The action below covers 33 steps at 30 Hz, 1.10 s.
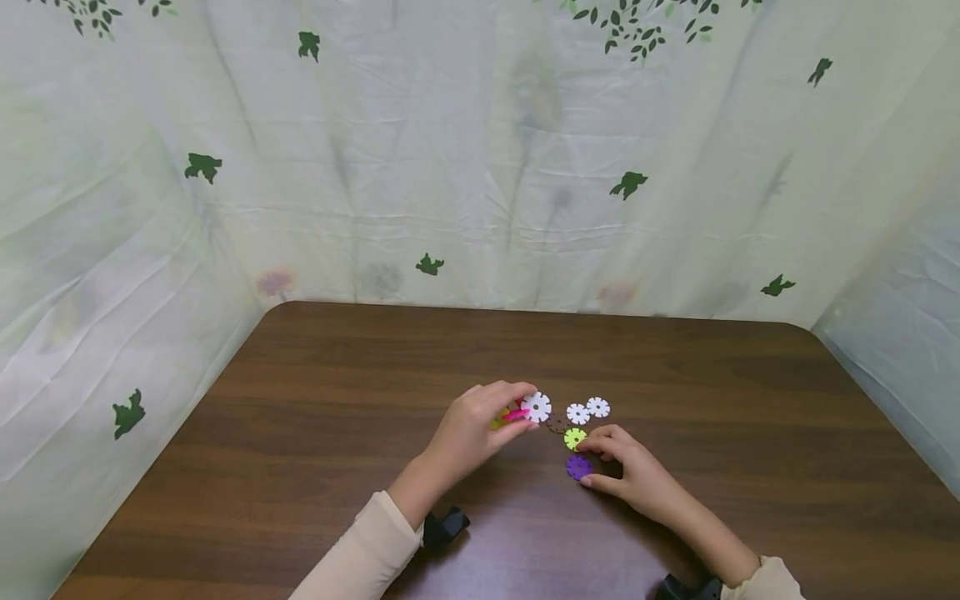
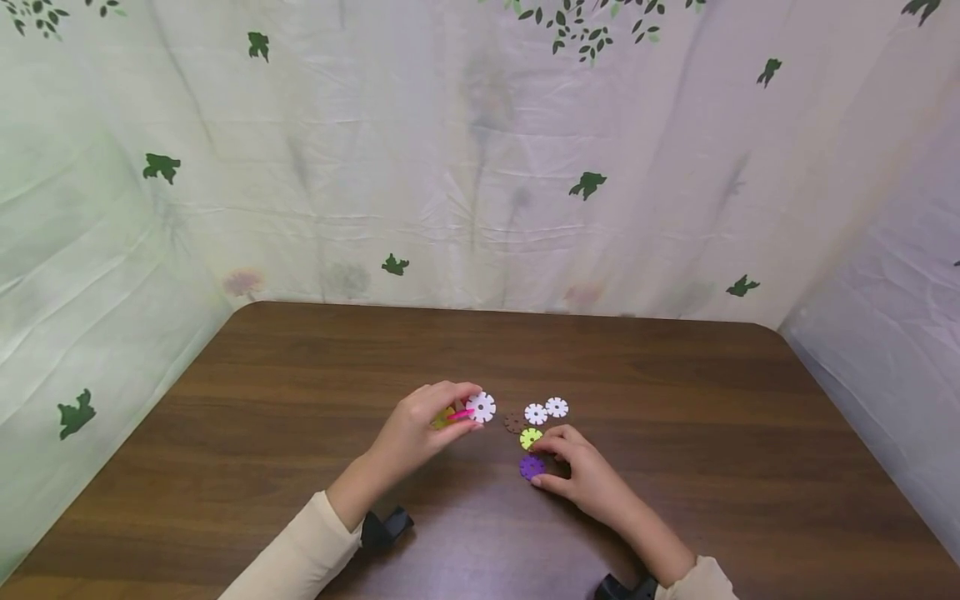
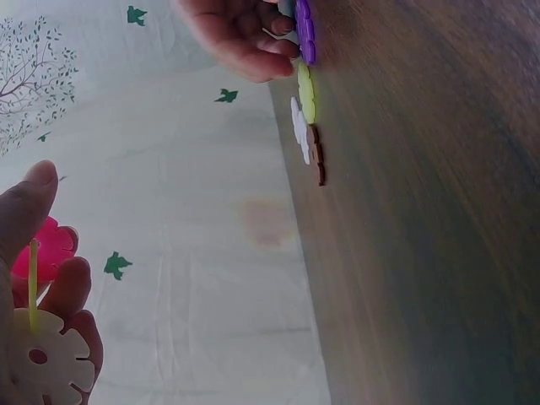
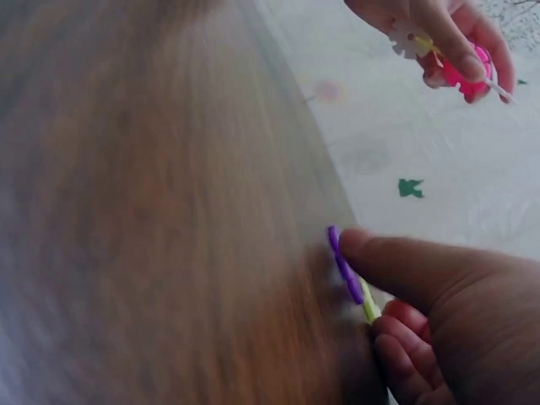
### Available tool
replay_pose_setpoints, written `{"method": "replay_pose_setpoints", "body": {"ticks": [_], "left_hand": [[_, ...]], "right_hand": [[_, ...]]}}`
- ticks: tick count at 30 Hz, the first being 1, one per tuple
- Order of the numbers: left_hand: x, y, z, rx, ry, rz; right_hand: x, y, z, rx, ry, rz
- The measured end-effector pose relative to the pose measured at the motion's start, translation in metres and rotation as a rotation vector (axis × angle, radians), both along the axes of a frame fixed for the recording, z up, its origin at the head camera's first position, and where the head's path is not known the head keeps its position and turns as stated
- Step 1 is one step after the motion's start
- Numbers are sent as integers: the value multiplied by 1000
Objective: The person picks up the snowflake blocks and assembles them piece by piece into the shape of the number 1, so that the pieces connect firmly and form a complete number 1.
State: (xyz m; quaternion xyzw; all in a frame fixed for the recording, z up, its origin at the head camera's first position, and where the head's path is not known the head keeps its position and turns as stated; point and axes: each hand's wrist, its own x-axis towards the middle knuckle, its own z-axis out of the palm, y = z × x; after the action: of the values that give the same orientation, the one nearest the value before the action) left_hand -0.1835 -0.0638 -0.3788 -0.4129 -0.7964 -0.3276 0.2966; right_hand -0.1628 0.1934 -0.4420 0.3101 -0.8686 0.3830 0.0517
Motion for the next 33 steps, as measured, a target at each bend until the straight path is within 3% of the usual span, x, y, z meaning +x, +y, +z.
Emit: {"method": "replay_pose_setpoints", "body": {"ticks": [5,14,24,33], "left_hand": [[0,0,0,-4,0,0],[0,0,0,-11,10,3],[-1,0,-1,-11,15,4],[0,1,-1,-21,34,18]], "right_hand": [[2,-1,0,38,-33,-14],[4,-4,7,-45,-194,-22],[0,-6,19,-296,-317,-37],[-2,-6,39,-375,-276,-61]]}}
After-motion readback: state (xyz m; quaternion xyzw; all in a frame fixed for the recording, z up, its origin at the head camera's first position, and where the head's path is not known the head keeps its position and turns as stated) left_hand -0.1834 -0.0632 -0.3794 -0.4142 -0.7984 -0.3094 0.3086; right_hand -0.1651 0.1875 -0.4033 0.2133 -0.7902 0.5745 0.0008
